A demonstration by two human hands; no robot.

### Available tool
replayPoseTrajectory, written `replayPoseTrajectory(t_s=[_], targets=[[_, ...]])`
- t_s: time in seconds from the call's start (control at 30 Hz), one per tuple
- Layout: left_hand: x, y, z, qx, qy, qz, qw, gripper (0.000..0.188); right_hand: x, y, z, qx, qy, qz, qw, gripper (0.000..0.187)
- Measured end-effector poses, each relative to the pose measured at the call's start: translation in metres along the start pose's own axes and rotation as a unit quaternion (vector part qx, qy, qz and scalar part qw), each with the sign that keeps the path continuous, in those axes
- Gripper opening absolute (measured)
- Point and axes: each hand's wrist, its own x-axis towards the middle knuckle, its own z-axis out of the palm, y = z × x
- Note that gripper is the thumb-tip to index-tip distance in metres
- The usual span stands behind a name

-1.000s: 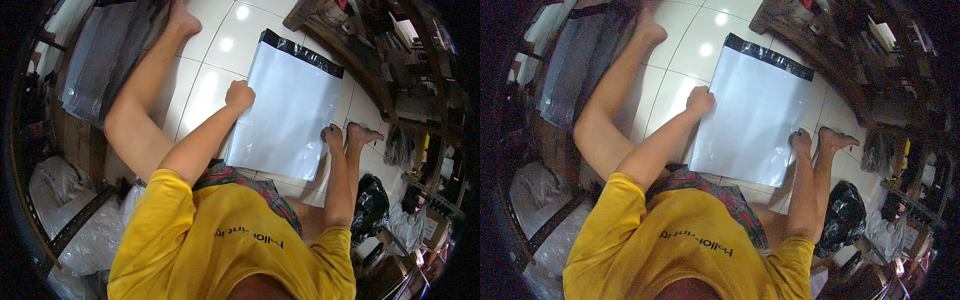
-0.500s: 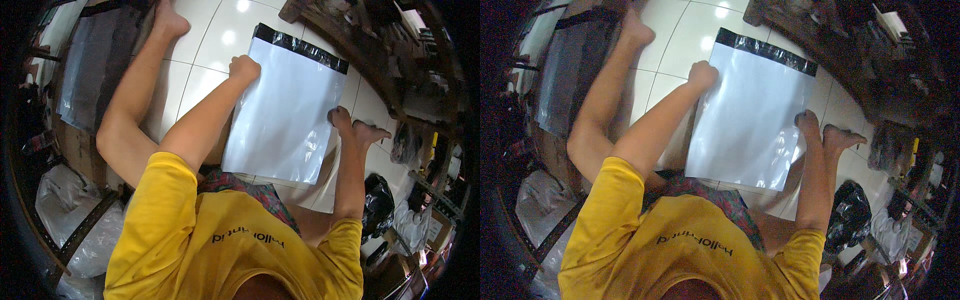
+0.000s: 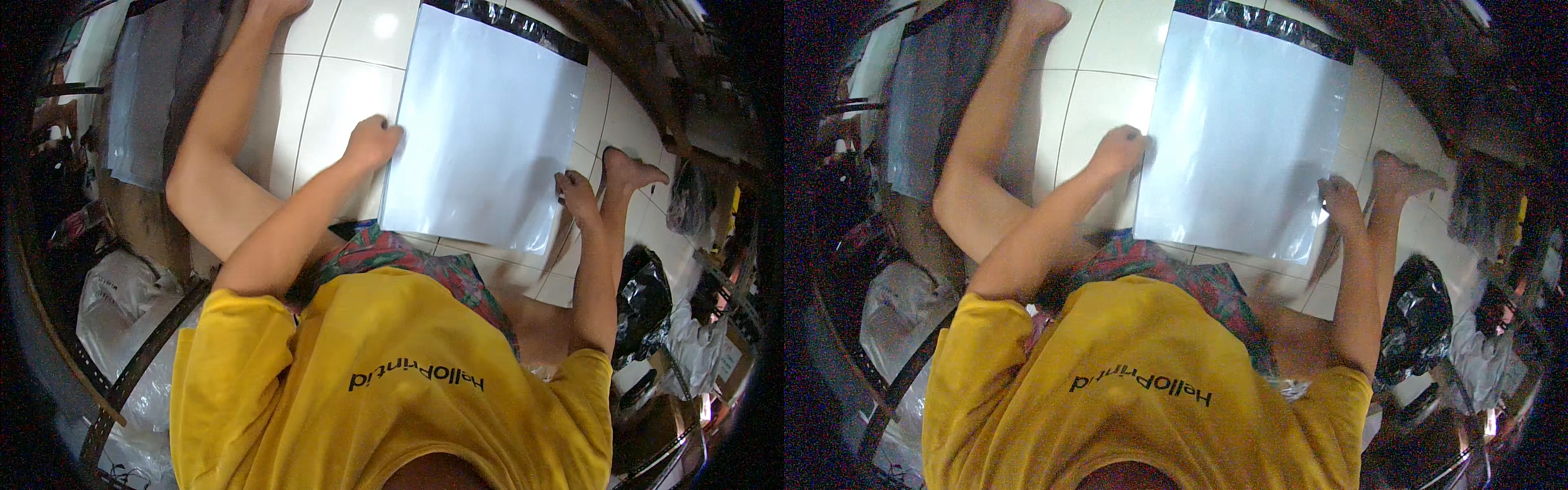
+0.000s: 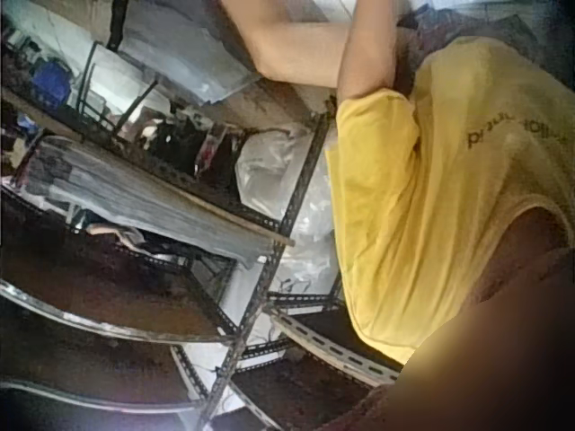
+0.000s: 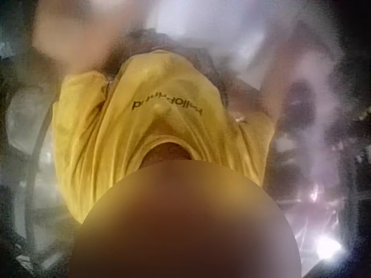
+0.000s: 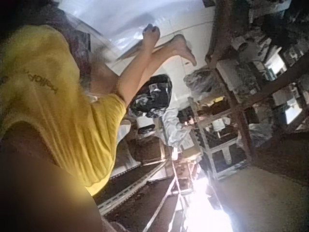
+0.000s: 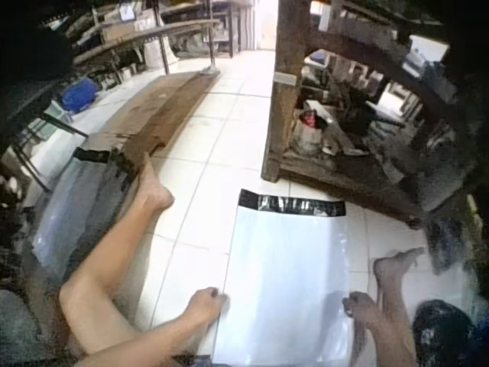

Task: The person sits on the floor and repeatedly folds white poly mailers, then places them into a black plastic bag. The person handles the mailers one at a time, smoothing and folding them before stacking them in the bag.

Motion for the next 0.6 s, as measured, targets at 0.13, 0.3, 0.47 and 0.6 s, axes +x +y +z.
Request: replayPoseTrajectory(t_s=[0.13,0.3,0.47,0.6], targets=[[-0.04,-0.028,0.023,0.005,0.011,0.007,1.0,0.045,-0.024,0.04,0.024,-0.065,0.048,-0.021,0.997,0.029],[-0.05,-0.016,0.03,0.059,0.027,0.005,0.998,0.04,-0.021,0.049,0.036,-0.105,0.08,-0.064,0.989,0.033],[-0.047,-0.014,0.032,0.062,0.026,-0.014,0.998,0.039,-0.013,0.046,0.039,-0.121,0.092,-0.06,0.987,0.034],[-0.057,-0.016,0.029,0.001,0.029,-0.004,1.0,0.04,-0.016,0.057,0.029,0.024,0.011,-0.024,0.999,0.036]])
